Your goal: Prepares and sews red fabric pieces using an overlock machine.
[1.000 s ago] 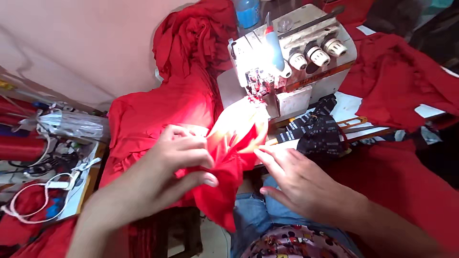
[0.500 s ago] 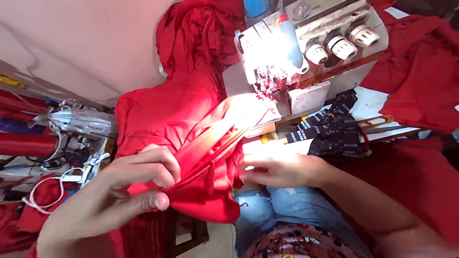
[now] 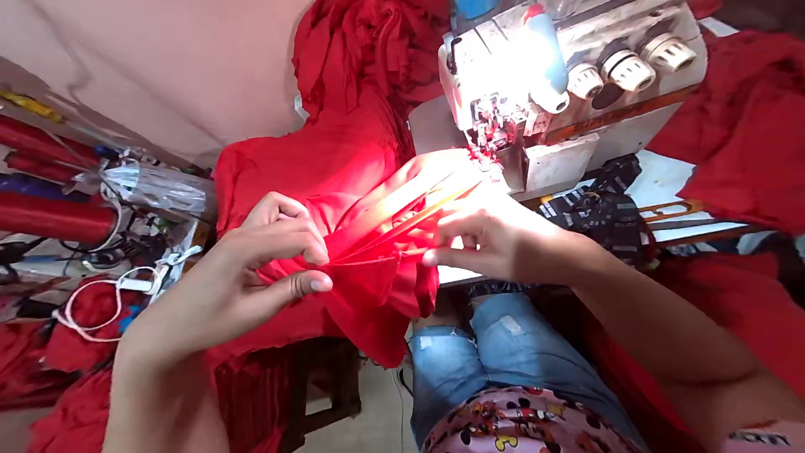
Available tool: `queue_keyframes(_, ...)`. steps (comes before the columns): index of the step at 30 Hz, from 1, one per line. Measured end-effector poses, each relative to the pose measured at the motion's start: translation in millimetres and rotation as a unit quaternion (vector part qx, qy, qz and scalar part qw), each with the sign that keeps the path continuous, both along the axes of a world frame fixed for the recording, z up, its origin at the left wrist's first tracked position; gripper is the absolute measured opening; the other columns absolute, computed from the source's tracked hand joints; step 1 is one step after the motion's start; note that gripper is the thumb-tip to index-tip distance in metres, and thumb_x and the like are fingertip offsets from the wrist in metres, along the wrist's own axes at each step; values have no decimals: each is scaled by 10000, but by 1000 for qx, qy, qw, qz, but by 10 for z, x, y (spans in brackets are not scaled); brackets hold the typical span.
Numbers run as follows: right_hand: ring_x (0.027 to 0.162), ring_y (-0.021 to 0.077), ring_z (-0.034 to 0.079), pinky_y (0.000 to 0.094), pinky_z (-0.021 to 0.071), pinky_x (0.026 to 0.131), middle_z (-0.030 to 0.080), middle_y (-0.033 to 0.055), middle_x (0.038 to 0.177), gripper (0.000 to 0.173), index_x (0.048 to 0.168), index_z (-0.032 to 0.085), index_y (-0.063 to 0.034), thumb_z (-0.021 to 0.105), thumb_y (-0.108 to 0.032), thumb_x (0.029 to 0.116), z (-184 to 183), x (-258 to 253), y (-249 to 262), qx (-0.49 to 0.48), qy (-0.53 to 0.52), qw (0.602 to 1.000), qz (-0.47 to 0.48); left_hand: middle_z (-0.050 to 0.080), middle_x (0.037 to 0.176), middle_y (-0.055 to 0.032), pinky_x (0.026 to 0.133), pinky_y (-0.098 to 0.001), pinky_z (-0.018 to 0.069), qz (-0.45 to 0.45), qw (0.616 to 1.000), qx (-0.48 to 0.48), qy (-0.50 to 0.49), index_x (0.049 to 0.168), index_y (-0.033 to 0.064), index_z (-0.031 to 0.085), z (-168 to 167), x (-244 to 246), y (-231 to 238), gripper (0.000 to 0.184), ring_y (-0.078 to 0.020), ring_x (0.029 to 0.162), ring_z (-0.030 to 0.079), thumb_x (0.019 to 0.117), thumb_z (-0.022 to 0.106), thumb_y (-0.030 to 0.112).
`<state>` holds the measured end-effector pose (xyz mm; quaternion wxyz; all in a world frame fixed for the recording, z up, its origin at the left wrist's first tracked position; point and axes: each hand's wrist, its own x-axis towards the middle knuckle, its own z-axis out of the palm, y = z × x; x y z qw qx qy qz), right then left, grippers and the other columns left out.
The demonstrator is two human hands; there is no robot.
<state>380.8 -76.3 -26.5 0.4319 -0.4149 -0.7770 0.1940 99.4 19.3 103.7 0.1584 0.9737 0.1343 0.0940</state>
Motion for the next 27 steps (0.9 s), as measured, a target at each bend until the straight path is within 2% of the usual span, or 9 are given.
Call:
queue_keyframes(2, 617, 15, 535, 198, 419, 547, 603, -42, 696, 297, 804, 750, -95, 612, -284, 987, 51, -146, -2, 46, 40, 995, 75, 640, 860, 190, 1042, -249, 360, 3, 1000, 2, 2, 801, 260, 637, -4, 23, -4, 298, 1, 1086, 550, 991, 592, 485)
queue_keyframes(4, 773, 79, 673, 242, 521, 660, 723, 26, 830, 216, 956, 787, -65, 586, -140, 978, 48, -259, 22, 146, 57, 982, 107, 632, 846, 196, 1008, -229, 369, 11, 1000, 6, 3, 813, 259, 640, -3, 24, -9, 268, 15, 1044, 547, 984, 601, 462)
queue_keyframes(7, 767, 109, 679, 230, 517, 657, 732, 79, 856, 253, 1093, 777, -36, 568, 0, 954, 9, -359, 34, 264, 69, 959, 76, 621, 838, 190, 903, -204, 377, 32, 999, 22, 1, 819, 246, 668, -7, 1, -18, 218, 17, 965, 528, 966, 624, 400)
queue_keyframes(11, 634, 130, 634, 253, 467, 539, 710, 74, 797, 169, 1028, 741, -34, 580, -30, 977, -61, -422, 49, 326, 20, 944, -43, 634, 822, 161, 855, -191, 384, 42, 998, 40, -6, 838, 185, 724, -4, 47, -65, 191, 24, 920, 523, 911, 678, 356)
queue_keyframes(13, 579, 140, 608, 262, 450, 503, 681, 66, 745, 139, 1010, 708, -30, 573, -57, 990, -62, -460, 64, 336, 1, 937, -91, 651, 756, 102, 831, -199, 374, 38, 998, 49, -12, 766, 93, 731, 23, 170, -161, 200, 39, 834, 531, 815, 733, 287)
queue_keyframes(15, 568, 145, 591, 262, 435, 498, 660, 70, 725, 134, 968, 705, -21, 576, -56, 984, -47, -476, 95, 336, 8, 935, -112, 626, 699, 86, 836, -212, 367, 44, 997, 58, -16, 715, 78, 729, 17, 221, -186, 195, 26, 814, 527, 794, 742, 256)
queue_keyframes(19, 567, 110, 579, 227, 435, 490, 624, 54, 703, 135, 908, 693, -25, 580, -71, 963, -8, -421, 154, 301, 29, 944, -135, 561, 716, 164, 895, -203, 362, 18, 997, 29, -73, 729, 212, 703, -86, 155, -31, 189, 9, 934, 515, 883, 726, 319)
queue_keyframes(24, 670, 126, 651, 258, 503, 589, 696, 74, 776, 157, 928, 724, -27, 603, -113, 979, -204, -100, 186, 270, 18, 948, -168, 601, 758, 174, 959, -225, 391, -36, 992, -32, -117, 761, 233, 681, -50, 240, 69, 184, 7, 961, 555, 907, 729, 334)
queue_keyframes(27, 598, 184, 635, 306, 475, 516, 680, 96, 716, 195, 937, 748, -20, 587, -126, 965, -381, 109, 174, 245, -32, 944, -218, 620, 785, 183, 975, -229, 414, -46, 991, -41, -122, 782, 238, 678, -54, 246, 144, 170, 14, 961, 574, 908, 735, 338)
